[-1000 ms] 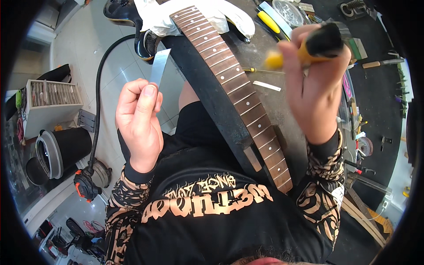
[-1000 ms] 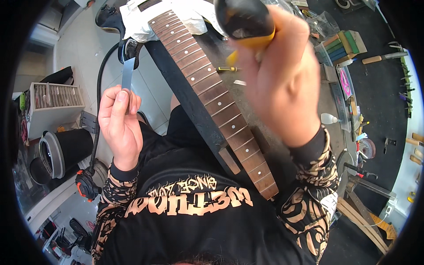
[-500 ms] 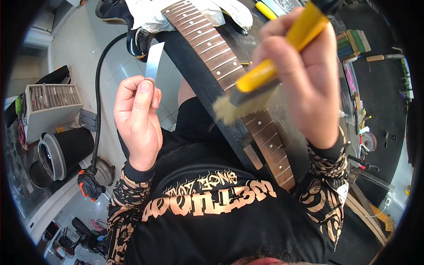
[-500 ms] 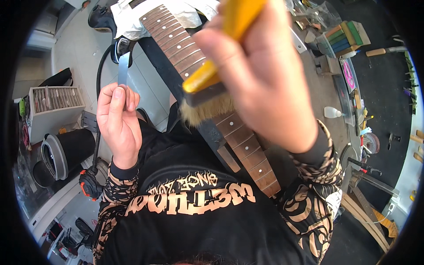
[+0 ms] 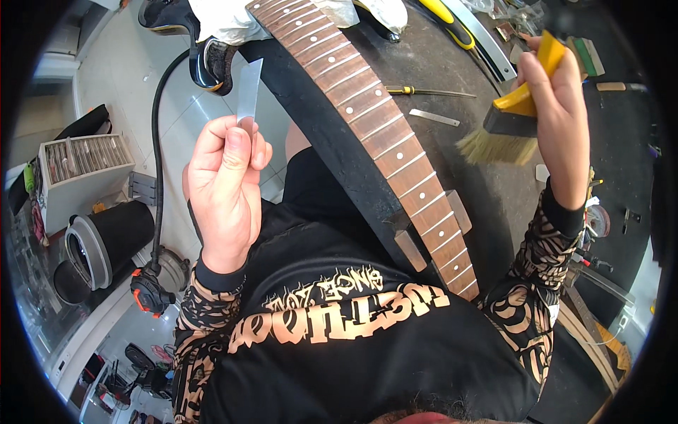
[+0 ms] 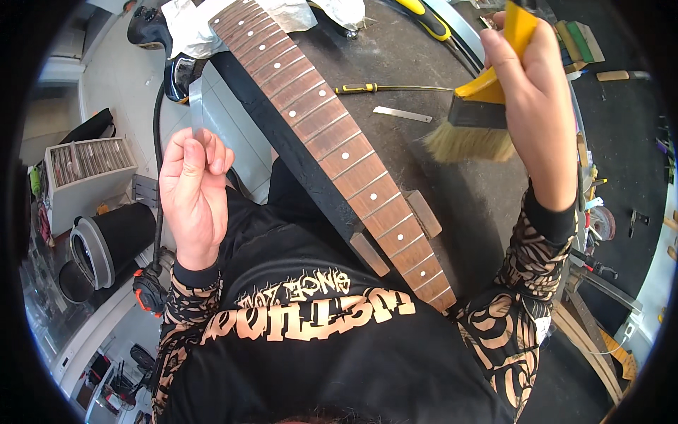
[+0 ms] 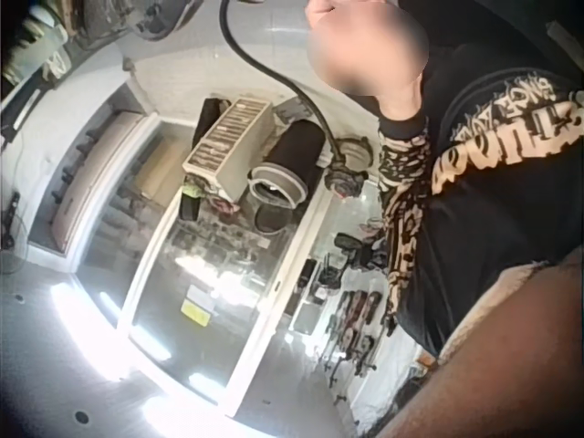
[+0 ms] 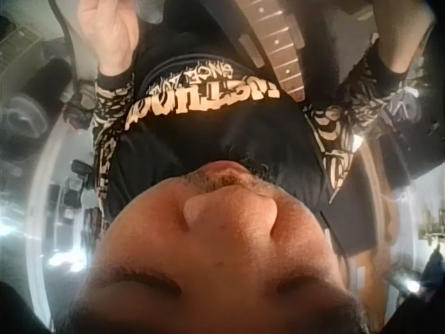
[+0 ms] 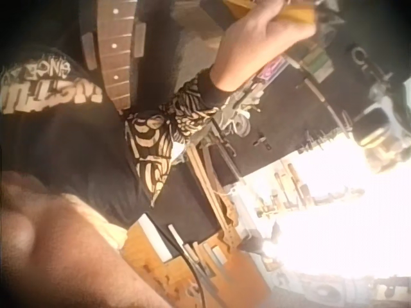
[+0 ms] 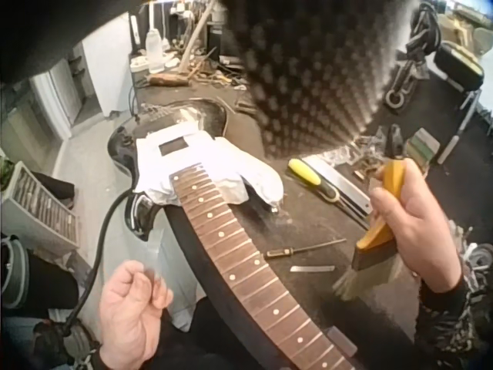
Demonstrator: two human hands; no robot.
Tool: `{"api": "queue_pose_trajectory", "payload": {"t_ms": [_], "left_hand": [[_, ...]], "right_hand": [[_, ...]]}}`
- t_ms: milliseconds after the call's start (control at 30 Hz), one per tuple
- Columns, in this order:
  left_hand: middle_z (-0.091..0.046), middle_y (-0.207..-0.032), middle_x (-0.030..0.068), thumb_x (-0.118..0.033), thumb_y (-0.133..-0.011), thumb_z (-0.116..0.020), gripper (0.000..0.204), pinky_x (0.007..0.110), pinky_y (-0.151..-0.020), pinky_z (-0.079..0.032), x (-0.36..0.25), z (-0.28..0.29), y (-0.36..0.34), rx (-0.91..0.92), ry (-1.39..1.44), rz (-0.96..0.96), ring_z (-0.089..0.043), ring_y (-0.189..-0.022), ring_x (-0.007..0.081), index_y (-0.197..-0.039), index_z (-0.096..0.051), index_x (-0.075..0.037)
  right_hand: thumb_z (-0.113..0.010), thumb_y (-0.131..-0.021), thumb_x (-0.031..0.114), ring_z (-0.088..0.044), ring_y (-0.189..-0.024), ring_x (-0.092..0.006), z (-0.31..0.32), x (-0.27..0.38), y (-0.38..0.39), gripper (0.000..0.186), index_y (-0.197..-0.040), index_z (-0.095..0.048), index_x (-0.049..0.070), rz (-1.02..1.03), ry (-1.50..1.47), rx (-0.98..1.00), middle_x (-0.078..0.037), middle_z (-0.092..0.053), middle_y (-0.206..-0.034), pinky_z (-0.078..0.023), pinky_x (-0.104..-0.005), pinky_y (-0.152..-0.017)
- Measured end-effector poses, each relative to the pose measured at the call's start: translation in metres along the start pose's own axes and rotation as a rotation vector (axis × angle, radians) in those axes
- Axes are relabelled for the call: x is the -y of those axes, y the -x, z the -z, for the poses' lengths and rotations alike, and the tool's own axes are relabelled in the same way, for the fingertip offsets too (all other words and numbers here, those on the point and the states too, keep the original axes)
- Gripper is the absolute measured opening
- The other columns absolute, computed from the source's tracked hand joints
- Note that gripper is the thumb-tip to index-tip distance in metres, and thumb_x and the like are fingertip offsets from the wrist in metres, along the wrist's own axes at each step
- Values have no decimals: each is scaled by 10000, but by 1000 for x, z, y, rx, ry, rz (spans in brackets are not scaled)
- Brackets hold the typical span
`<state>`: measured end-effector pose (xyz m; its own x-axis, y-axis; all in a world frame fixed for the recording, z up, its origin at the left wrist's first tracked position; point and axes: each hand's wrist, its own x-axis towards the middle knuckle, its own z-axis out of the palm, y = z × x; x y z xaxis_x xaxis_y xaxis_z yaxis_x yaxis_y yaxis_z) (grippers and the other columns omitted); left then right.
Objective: The person uses a file to smooth the edges of the frets on a guitar neck, then uses a brush to sweep away shavings.
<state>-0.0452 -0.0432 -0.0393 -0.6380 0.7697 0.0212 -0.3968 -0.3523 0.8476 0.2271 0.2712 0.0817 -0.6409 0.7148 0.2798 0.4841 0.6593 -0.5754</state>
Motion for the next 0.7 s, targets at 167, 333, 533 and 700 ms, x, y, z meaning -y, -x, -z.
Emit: {"api": "queue_pose_trajectory", "payload": {"t_ms": [167,333,533,700], "left_hand": [[-577,-1046,18,-220,-1301,-600,196,360,-872,-435,3,-13,-7,-44,-55,63,-472,-905,141,-1260,-658,-37],[-668,-1113,41,-189,-1285,-627,173,361,-920,-498,0,-16,-15,-59,-31,-3,-575,-959,155,-1304,-695,-32],[-572,-1033,37,-173,-1285,-602,165,364,-875,-463,-16,-4,-14,-259,-91,-70,-516,-905,153,-1173,-621,-54],[-551,-1011,43,-184,-1292,-584,213,367,-838,-446,-22,23,-9,-167,-5,-85,-509,-890,160,-1121,-592,-58]], "right_hand": [[-550,-1308,178,-775,-1007,-176,-19,58,20,292,-1517,-548,-26,213,-563,-20,-81,-711,-1159,-630,-351,-893],[-810,-1101,100,-821,-764,-381,-108,140,18,421,-1310,-480,-58,489,-185,-189,-208,-788,-932,-643,-459,-646],[-776,-1037,124,-820,-718,-399,-114,142,0,342,-1212,-540,-51,559,-441,-29,-187,-767,-777,-663,-501,-651],[-774,-1128,212,-778,-834,-379,-57,113,-23,325,-1338,-628,12,565,51,-54,-176,-760,-950,-633,-479,-721]]}}
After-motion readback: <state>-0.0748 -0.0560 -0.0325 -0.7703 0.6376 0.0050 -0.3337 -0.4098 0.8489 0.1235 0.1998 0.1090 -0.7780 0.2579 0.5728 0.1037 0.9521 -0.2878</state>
